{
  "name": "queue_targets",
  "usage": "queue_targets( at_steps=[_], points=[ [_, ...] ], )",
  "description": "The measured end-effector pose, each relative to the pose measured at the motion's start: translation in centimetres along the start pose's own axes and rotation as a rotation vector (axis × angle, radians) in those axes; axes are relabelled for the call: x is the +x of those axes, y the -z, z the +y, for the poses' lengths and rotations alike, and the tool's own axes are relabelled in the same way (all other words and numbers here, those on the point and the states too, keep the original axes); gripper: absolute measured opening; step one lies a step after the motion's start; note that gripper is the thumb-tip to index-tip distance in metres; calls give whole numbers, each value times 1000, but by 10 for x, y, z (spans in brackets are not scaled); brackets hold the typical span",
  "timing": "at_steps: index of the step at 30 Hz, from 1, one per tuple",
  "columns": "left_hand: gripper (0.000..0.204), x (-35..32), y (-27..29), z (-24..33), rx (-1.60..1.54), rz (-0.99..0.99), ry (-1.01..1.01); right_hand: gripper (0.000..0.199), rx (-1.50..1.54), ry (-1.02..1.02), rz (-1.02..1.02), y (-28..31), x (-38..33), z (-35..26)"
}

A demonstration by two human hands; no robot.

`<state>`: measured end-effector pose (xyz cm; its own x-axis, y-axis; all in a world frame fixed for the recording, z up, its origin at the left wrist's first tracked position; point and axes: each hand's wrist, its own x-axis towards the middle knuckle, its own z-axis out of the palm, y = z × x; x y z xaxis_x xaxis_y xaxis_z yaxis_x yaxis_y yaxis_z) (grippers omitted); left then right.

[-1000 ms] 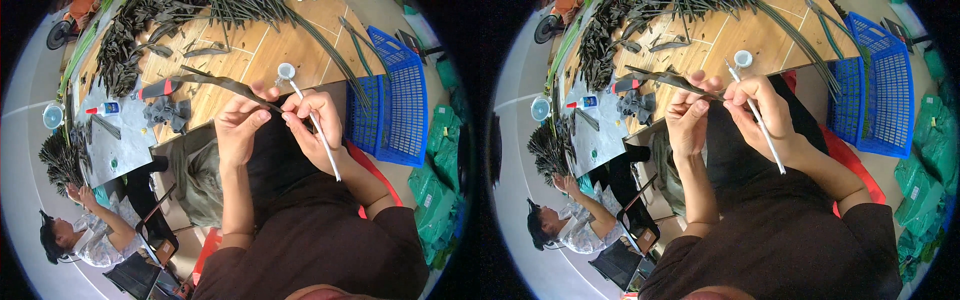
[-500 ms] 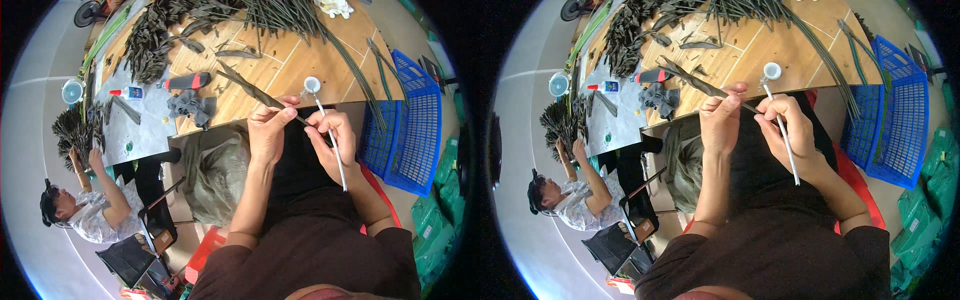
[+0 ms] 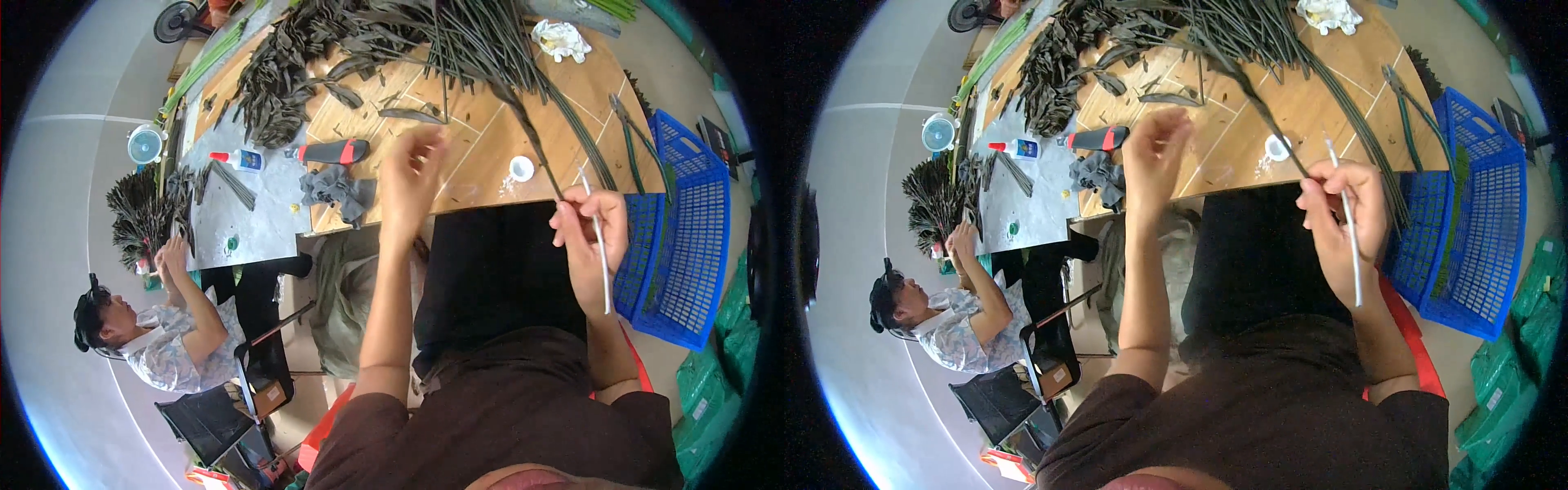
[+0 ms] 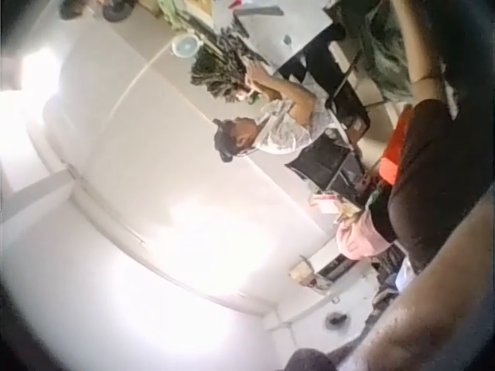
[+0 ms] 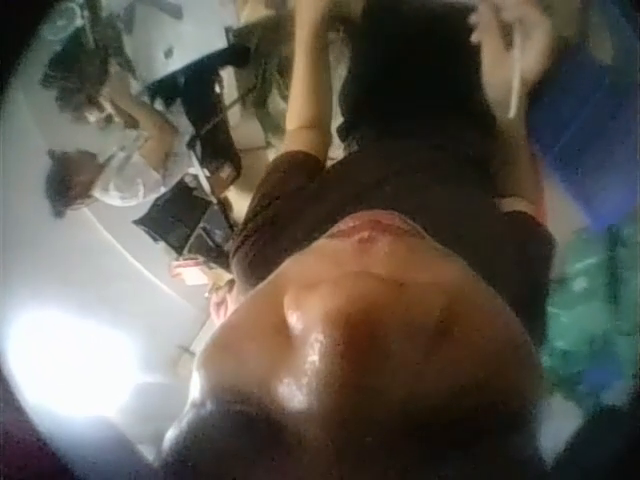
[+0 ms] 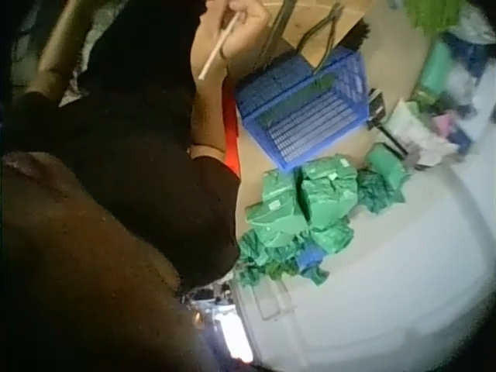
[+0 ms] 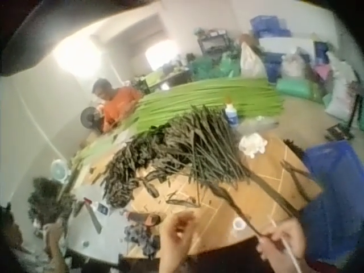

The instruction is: The person applies glue to artificial leaves with a glue brush, then attaches the glued leaves to stems by hand.

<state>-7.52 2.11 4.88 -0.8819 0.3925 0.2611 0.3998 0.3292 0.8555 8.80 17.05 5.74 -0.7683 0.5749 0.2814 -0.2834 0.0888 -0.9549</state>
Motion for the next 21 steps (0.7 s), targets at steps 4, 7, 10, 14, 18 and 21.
queue_targets(
  at_steps=[4,7,10,14,18,21],
  points=[
    [19,37,9,-38,352,81,-67,22,11,-19,40,12,-5,-6],
    [20,52,6,-52,681,84,-192,22,13,-31,77,20,-7,-7],
    [14,57,6,-45,708,88,-269,22,48,-47,91,27,-4,-6],
    [7,68,12,-37,614,188,-401,22,39,-34,93,31,1,-8],
    [10,69,20,-28,367,175,-223,21,64,-46,85,27,2,-10],
    [10,64,25,-18,-7,63,162,20,42,-63,67,24,1,-11]
  ],
)
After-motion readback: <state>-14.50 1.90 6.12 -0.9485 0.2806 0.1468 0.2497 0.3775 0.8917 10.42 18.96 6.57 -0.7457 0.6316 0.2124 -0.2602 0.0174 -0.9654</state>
